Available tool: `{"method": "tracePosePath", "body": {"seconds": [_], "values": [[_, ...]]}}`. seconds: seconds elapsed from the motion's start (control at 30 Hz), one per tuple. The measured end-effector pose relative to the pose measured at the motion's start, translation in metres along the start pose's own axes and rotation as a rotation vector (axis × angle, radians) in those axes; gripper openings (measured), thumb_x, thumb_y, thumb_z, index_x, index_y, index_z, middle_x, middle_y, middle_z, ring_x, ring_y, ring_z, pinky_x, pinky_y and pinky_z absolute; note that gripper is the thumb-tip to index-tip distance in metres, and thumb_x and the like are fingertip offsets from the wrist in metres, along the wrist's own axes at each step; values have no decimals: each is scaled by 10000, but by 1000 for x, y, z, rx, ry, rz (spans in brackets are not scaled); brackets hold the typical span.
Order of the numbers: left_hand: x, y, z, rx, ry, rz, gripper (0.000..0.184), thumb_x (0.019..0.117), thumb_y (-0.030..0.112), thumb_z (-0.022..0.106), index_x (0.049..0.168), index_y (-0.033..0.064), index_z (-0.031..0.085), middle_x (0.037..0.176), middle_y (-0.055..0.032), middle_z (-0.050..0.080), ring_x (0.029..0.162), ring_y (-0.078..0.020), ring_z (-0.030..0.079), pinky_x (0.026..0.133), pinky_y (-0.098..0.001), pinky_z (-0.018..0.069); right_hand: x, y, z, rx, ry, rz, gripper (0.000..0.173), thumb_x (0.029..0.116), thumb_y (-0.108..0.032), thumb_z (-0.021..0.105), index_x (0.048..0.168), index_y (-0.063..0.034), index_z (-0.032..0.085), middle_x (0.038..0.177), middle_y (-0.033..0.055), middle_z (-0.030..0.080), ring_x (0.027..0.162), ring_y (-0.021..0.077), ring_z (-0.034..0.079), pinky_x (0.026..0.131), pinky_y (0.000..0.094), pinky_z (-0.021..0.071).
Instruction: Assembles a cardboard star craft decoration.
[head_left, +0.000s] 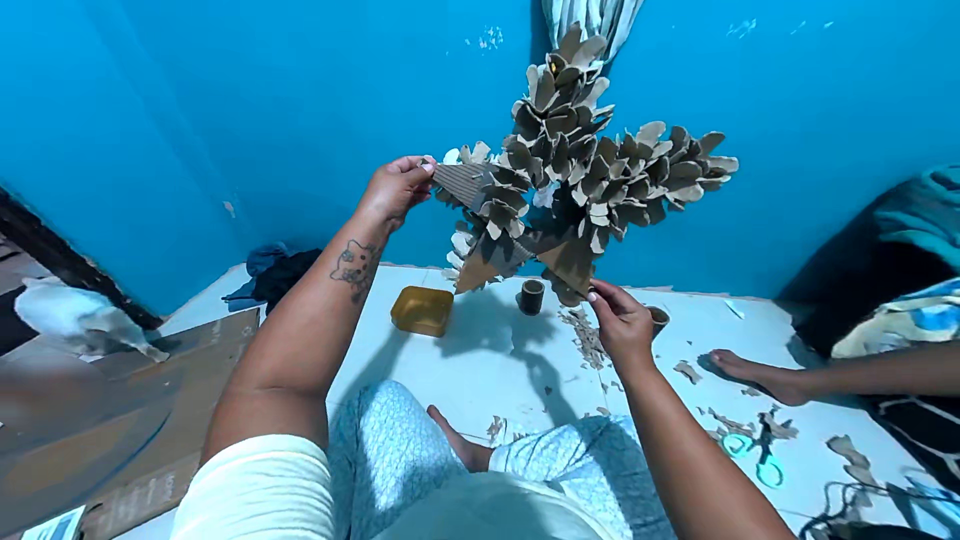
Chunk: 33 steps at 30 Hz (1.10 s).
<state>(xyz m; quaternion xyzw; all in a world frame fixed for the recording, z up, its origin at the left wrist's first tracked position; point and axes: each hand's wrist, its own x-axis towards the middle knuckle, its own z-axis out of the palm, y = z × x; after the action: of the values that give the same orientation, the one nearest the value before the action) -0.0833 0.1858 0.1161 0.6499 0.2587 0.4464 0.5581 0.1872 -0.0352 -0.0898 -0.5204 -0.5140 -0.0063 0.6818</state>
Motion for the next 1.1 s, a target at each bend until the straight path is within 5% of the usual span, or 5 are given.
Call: {"method": "tracePosePath", "body": {"seconds": [0.4, 0.7, 1.0, 1.1], "values": [[2, -2, 15, -13, -81, -32, 195, 1065, 181, 533, 1226, 126, 628, 1040, -38, 691, 852, -129, 698, 711, -250, 583, 8, 6, -21, -10, 36, 86, 233, 965, 13, 581, 1164, 98, 666, 1031, 90, 731, 924, 55, 699, 887, 247, 585], [6, -9, 11, -132, -132, -49, 213, 1082, 189, 497, 1266, 124, 584, 963, -57, 696, 843, -161, 714, 746, -294, 605, 19, 7, -25, 13, 18, 73, 234, 963, 15, 587, 1172, 78, 672, 1035, 63, 737, 927, 51, 700, 903, 256, 583], [3, -6, 9, 134, -95, 95, 193, 1030, 111, 587, 1223, 107, 604, 964, -25, 665, 767, -91, 645, 676, -239, 550, 13, 16, -14, 62, 34, 79, 221, 959, 19, 579, 1149, 88, 666, 1019, 59, 735, 922, 70, 708, 895, 272, 592], [3, -4, 8, 216, -60, 141, 217, 1017, 108, 595, 1229, 61, 615, 1033, -51, 639, 851, -114, 616, 738, -283, 523, 12, 15, -12, 81, 34, 91, 225, 964, 18, 574, 1158, 83, 668, 1034, 59, 735, 930, 77, 710, 898, 276, 593]]}}
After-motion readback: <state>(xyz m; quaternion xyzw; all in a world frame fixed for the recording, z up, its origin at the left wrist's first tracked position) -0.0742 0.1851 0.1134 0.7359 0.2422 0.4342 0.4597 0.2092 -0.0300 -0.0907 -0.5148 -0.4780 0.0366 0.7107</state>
